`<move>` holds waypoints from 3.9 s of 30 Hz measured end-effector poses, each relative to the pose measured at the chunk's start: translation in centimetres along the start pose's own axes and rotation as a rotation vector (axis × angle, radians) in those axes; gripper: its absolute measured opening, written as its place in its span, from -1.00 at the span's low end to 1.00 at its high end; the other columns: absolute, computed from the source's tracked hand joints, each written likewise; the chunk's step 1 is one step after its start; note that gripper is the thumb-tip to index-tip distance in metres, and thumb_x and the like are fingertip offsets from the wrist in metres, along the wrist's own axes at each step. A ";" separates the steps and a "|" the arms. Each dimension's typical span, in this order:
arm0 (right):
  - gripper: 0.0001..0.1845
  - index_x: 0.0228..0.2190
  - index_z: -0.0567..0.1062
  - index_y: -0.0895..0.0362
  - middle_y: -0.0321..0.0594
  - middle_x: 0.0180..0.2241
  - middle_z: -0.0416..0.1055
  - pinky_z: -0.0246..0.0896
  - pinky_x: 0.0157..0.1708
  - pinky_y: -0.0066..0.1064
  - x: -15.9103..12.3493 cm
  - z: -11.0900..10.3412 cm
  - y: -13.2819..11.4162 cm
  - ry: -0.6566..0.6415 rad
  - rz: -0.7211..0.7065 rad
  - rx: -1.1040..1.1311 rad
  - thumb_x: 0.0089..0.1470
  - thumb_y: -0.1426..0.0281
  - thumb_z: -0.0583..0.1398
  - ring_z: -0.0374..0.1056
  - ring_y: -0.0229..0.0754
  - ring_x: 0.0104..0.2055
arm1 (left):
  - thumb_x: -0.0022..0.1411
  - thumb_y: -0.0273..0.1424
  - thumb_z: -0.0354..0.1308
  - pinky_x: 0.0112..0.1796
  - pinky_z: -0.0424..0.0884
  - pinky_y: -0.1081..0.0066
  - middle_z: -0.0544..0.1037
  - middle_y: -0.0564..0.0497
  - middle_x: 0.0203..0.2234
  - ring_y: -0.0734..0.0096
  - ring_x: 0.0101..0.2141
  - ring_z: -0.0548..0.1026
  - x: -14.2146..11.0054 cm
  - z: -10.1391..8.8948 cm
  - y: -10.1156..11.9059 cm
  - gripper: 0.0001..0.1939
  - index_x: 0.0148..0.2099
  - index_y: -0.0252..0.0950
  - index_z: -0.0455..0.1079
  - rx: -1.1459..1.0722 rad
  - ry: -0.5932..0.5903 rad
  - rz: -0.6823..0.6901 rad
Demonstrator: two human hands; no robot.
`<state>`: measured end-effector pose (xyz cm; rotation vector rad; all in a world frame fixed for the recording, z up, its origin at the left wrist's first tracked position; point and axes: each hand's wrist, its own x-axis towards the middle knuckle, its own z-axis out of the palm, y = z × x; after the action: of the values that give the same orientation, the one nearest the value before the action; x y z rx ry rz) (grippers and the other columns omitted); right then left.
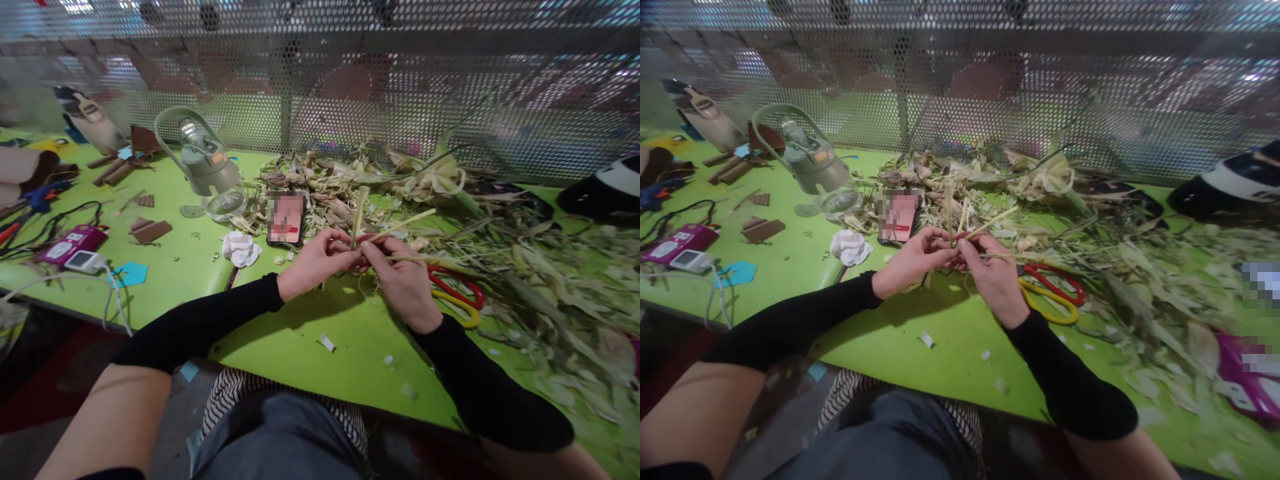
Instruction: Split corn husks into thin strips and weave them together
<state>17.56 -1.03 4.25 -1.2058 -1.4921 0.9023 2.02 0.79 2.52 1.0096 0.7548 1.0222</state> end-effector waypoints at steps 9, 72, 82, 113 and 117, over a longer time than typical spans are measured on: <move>-0.68 -0.27 0.58 0.09 -0.36 -0.53 0.43 0.27 -0.64 -0.54 0.3 -0.3 0.4 0.022 0.126 0.174 0.01 0.14 0.39 0.30 -0.36 -0.59 | 0.31 -0.34 0.23 -0.22 0.53 0.41 0.55 0.09 -0.45 0.59 -0.43 0.56 -0.3 0.1 0.1 -0.75 -0.30 -0.31 0.22 -0.052 -0.095 -0.043; -0.30 0.17 0.24 0.09 -0.23 -0.30 0.54 0.47 -0.30 -0.24 0.0 0.2 0.2 0.094 -0.055 -0.004 0.06 0.26 0.36 0.53 -0.08 -0.28 | 0.24 -0.50 0.25 -0.37 0.50 0.53 0.55 0.11 -0.48 0.57 -0.45 0.57 -0.4 0.0 -0.4 -0.84 -0.19 -0.33 0.29 -0.053 -0.046 0.050; -0.62 -0.07 0.41 0.03 -0.24 -0.28 0.53 0.46 -0.29 -0.24 0.3 0.2 0.9 0.119 -0.089 0.002 0.10 0.22 0.32 0.50 -0.13 -0.31 | 0.27 -0.59 0.18 -0.33 0.51 0.51 0.54 0.11 -0.48 0.58 -0.45 0.57 0.0 0.0 0.1 -0.86 -0.23 -0.34 0.26 -0.052 0.053 -0.029; -0.89 -0.26 0.62 0.05 -0.17 -0.26 0.62 0.45 -0.24 -0.24 0.1 -0.1 1.4 0.019 -0.578 -0.418 0.22 0.35 0.26 0.51 -0.11 -0.26 | 0.30 -0.61 0.14 -0.33 0.49 0.48 0.54 0.07 -0.43 0.58 -0.46 0.54 0.1 0.0 0.7 -0.92 -0.21 -0.37 0.33 -0.128 0.161 -0.088; -0.82 -0.17 0.62 0.11 -0.08 -0.21 0.64 0.45 -0.14 -0.20 0.2 -0.3 1.4 -0.150 -0.860 -0.719 0.25 0.47 0.21 0.54 -0.06 -0.17 | 0.28 -0.68 0.12 -0.27 0.47 0.48 0.57 0.05 -0.46 0.62 -0.49 0.51 0.7 -0.8 0.8 -0.88 -0.25 -0.40 0.37 -0.244 0.185 -0.152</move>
<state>18.23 -0.52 3.05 -0.8003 -2.2823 -0.1547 1.30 1.78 2.89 0.6451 0.8223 1.0559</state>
